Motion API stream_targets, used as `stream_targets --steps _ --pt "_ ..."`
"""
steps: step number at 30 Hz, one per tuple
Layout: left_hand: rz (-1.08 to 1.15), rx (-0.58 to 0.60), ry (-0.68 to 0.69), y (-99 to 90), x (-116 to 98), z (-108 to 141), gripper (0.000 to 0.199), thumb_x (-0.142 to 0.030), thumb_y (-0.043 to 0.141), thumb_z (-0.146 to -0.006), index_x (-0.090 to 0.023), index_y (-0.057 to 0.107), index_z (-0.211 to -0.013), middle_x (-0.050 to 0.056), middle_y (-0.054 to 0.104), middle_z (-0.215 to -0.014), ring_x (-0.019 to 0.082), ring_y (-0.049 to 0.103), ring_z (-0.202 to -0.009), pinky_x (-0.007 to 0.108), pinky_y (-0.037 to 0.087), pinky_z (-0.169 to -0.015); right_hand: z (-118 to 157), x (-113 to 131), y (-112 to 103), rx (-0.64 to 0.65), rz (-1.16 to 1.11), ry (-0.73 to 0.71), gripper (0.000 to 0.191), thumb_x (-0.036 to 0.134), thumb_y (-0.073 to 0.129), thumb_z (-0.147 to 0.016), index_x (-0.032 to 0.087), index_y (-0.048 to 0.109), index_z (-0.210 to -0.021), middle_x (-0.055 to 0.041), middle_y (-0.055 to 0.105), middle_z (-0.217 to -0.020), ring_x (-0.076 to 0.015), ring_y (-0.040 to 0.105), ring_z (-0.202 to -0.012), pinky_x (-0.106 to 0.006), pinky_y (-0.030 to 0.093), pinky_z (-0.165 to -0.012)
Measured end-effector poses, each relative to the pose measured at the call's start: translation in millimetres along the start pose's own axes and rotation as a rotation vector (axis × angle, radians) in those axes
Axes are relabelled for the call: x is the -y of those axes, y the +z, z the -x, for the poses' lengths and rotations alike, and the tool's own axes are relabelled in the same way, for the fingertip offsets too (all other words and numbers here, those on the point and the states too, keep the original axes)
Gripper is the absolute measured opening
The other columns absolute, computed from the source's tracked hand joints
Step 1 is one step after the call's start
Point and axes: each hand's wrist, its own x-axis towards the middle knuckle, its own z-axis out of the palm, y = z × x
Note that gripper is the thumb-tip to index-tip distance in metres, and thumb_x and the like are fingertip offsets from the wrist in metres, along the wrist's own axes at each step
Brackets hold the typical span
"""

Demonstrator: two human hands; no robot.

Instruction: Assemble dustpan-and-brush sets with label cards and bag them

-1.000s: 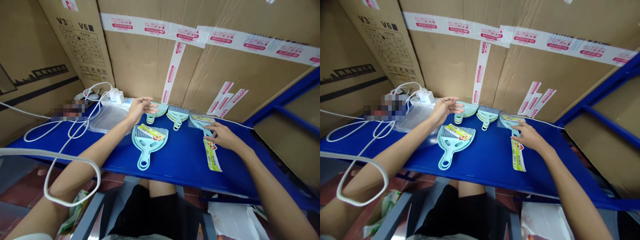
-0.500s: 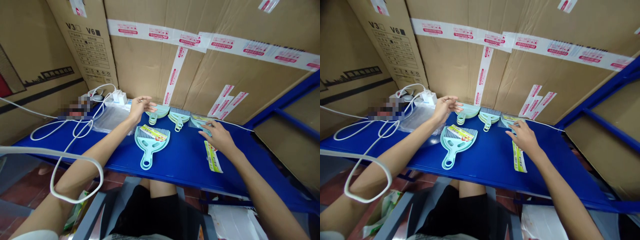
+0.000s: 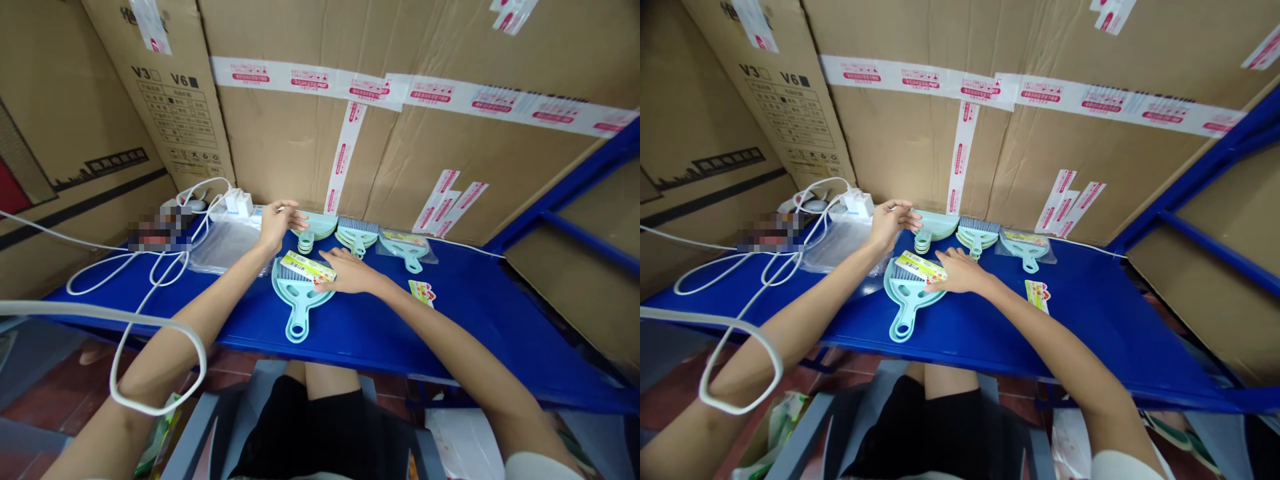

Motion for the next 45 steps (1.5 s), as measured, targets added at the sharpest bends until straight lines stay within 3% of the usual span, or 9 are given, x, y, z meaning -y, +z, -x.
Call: stream_targets --steps 5,13,21,26,31,35,37,40,45 --pt "-0.016 0.002 -0.022 2.3 1 0 0.007 -0.013 0.063 -0.090 -0.015 0.060 -0.096 0.006 0.076 -0.069 0.018 0.074 -0.054 0.024 0.058 -0.055 7 -6 -4 0.039 -0.054 -0.029 0.090 0.074 0.077 -0.080 0.015 0.063 -0.147 -0.0235 0.060 -0.135 -0.0434 0.054 -0.127 -0.055 0.045 -0.109" --pt "-0.010 0.015 -0.014 2.5 1 1 0.005 -0.013 0.062 -0.090 -0.015 0.060 -0.095 0.005 0.075 -0.068 0.018 0.072 -0.051 0.024 0.054 -0.050 26 -2 -3 0.074 -0.132 -0.028 0.138 0.082 0.081 -0.069 0.011 0.024 -0.173 -0.0253 0.052 -0.144 -0.0443 0.049 -0.134 -0.058 0.037 -0.117" --pt "-0.029 0.017 -0.036 4.4 3 3 0.010 -0.013 0.065 -0.088 -0.015 0.060 -0.096 0.004 0.075 -0.067 0.016 0.071 -0.051 0.024 0.056 -0.054 40 4 -1 0.049 -0.153 -0.025 0.130 0.080 0.082 -0.071 0.020 0.028 -0.173 -0.0203 0.057 -0.137 -0.0431 0.052 -0.131 -0.058 0.042 -0.113" --pt "-0.041 0.037 -0.025 5.8 5 5 0.010 -0.010 0.057 -0.088 -0.015 0.060 -0.096 0.005 0.076 -0.068 0.017 0.072 -0.050 0.024 0.054 -0.049 40 5 -3 0.116 -0.141 0.126 0.138 0.083 0.088 -0.057 0.013 0.040 -0.165 -0.0253 0.058 -0.141 -0.0482 0.049 -0.137 -0.059 0.045 -0.111" --pt "-0.052 0.033 -0.021 6.0 6 6 0.009 -0.011 0.056 -0.089 -0.015 0.059 -0.097 0.006 0.077 -0.069 0.017 0.072 -0.051 0.024 0.054 -0.049 38 3 -11 0.198 -0.229 0.215 0.132 0.078 0.094 -0.047 0.015 0.048 -0.154 -0.0218 0.061 -0.143 -0.0437 0.057 -0.131 -0.053 0.050 -0.105" --pt "-0.056 0.042 -0.030 6.0 6 5 0.008 -0.013 0.059 -0.089 -0.015 0.060 -0.097 0.006 0.077 -0.070 0.017 0.072 -0.051 0.024 0.055 -0.050 41 -9 -16 0.205 -0.429 0.210 0.132 0.075 0.094 -0.054 0.017 0.042 -0.161 -0.0187 0.060 -0.147 -0.0347 0.062 -0.127 -0.042 0.054 -0.100" --pt "-0.054 0.048 -0.027 6.2 5 6 0.008 -0.013 0.060 -0.089 -0.015 0.060 -0.096 0.006 0.077 -0.069 0.017 0.071 -0.050 0.024 0.054 -0.050 39 -14 -16 0.228 -0.604 0.226 0.120 0.077 0.088 -0.066 0.019 0.043 -0.161 -0.0169 0.065 -0.141 -0.0269 0.069 -0.110 -0.032 0.056 -0.078" --pt "-0.052 0.046 -0.015 6.2 5 7 0.007 -0.014 0.062 -0.089 -0.015 0.060 -0.095 0.005 0.076 -0.068 0.016 0.070 -0.049 0.023 0.054 -0.049 31 -15 -8 0.236 -0.897 0.270 0.099 0.070 0.086 -0.075 0.024 0.050 -0.155 -0.0107 0.075 -0.122 -0.0161 0.069 -0.079 -0.022 0.041 -0.048" --pt "-0.062 0.050 -0.004 5.3 5 6 0.008 -0.013 0.060 -0.088 -0.014 0.060 -0.096 0.004 0.074 -0.065 0.016 0.070 -0.048 0.023 0.054 -0.049 24 -15 14 0.219 -1.298 0.205 0.098 0.042 0.102 -0.061 0.022 0.056 -0.145 -0.0071 0.080 -0.109 -0.0190 0.076 -0.079 -0.024 0.059 -0.056"
